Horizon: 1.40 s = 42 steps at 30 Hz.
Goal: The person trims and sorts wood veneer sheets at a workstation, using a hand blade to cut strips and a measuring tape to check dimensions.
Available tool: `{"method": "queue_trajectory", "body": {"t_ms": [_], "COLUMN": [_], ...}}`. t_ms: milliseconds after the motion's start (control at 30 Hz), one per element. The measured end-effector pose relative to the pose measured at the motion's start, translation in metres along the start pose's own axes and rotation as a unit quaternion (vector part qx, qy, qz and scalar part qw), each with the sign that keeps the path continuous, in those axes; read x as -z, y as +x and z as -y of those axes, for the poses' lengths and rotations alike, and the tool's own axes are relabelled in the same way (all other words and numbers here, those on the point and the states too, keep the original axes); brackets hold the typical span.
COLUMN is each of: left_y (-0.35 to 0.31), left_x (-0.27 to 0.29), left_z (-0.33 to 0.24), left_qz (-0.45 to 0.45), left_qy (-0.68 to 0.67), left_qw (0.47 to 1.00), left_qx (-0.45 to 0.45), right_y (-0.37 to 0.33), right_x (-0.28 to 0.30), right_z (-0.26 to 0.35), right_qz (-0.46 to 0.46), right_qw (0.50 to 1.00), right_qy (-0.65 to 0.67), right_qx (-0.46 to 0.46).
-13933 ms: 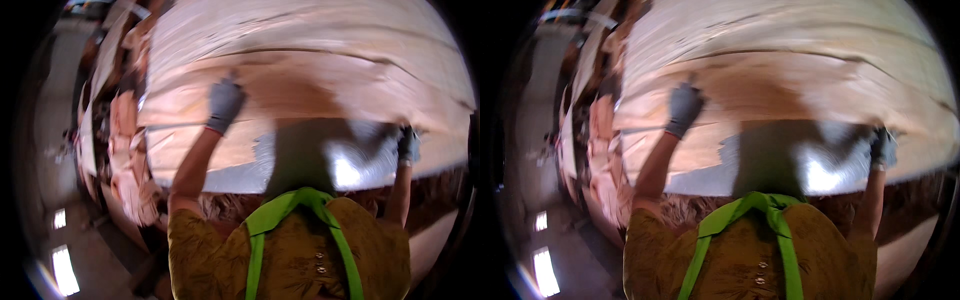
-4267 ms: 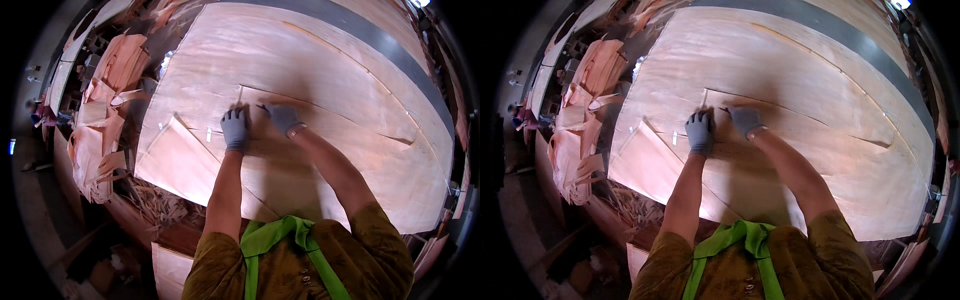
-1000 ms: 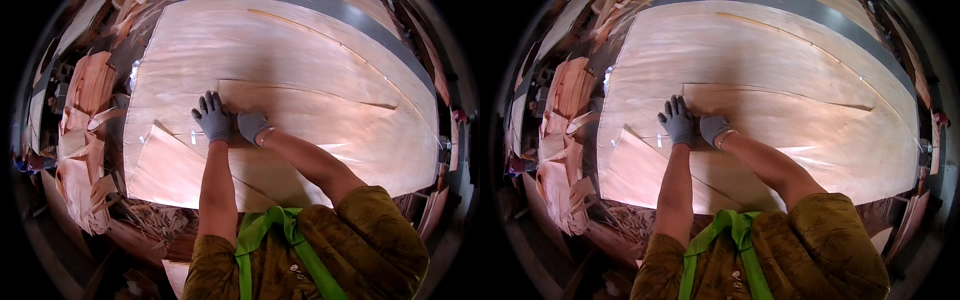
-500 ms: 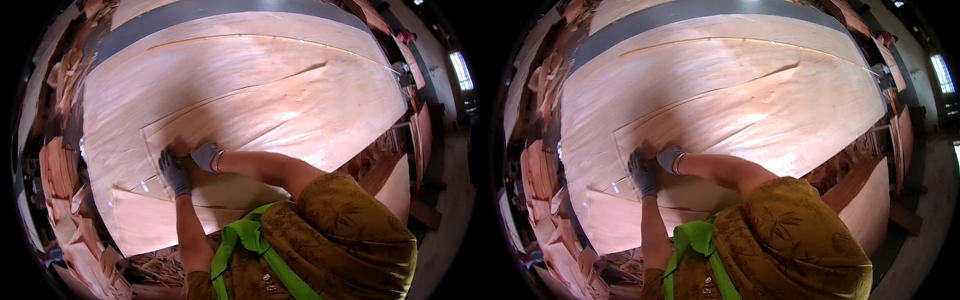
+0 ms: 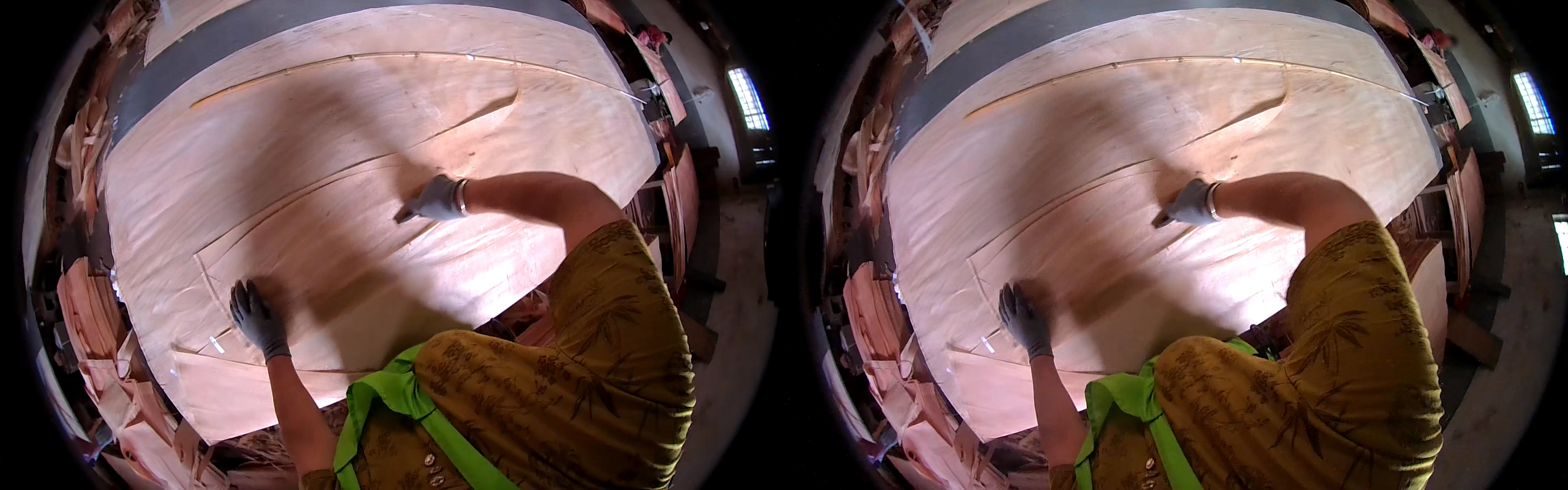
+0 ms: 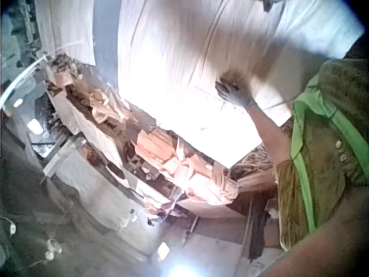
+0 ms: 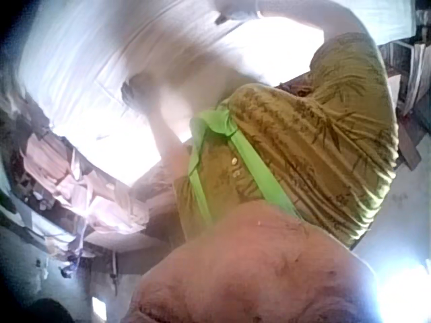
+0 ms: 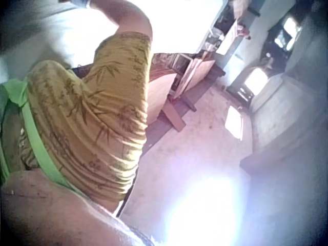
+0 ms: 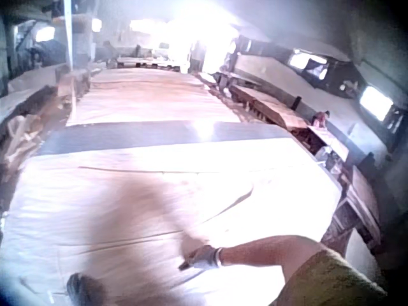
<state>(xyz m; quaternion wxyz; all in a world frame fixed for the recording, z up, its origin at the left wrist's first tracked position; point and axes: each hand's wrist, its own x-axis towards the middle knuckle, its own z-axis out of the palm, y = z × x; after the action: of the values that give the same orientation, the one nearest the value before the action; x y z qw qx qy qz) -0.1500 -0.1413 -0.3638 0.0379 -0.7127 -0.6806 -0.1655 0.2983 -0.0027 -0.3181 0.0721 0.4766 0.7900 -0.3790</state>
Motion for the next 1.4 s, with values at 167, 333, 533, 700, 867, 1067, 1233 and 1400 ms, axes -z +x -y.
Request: {"method": "queue_trajectory", "body": {"t_ms": [167, 333, 533, 700, 867, 1067, 1233, 1400], "left_y": [0.003, 0.006, 0.005, 0.004, 0.004, 0.000, 0.005, -0.008], "left_x": [0.002, 0.003, 0.001, 0.005, 0.006, 0.004, -0.001, -0.002], "left_z": [-0.006, -0.009, -0.006, -0.005, -0.006, -0.006, -0.010, 0.002], "left_qz": [0.010, 0.003, 0.006, -0.005, -0.003, 0.003, -0.007, -0.012], "left_qy": [0.012, -0.003, 0.013, 0.003, 0.003, 0.015, 0.013, 0.028], "left_qw": [1.000, 1.000, 1.000, 1.000, 0.999, 1.000, 1.000, 0.999], "left_qx": [0.012, 0.019, 0.014, 0.026, 0.036, 0.021, 0.000, -0.013], "right_y": [-0.010, -0.014, -0.023, -0.031, -0.034, -0.012, -0.038, -0.108], "right_x": [0.069, 0.108, 0.112, 0.120, 0.090, 0.078, 0.082, 0.082], "right_z": [-0.068, -0.109, -0.117, -0.098, -0.115, -0.137, -0.148, -0.079], "right_qz": [0.047, -0.014, 0.030, 0.008, -0.180, -0.263, -0.358, -0.545], "right_qw": [0.935, 0.905, 0.911, 0.884, 0.920, 0.907, 0.884, 0.819], "right_qy": [-0.328, -0.394, -0.393, -0.455, -0.348, -0.113, -0.247, -0.135], "right_qx": [0.128, 0.161, 0.125, 0.107, 0.013, -0.309, -0.172, -0.116]}}
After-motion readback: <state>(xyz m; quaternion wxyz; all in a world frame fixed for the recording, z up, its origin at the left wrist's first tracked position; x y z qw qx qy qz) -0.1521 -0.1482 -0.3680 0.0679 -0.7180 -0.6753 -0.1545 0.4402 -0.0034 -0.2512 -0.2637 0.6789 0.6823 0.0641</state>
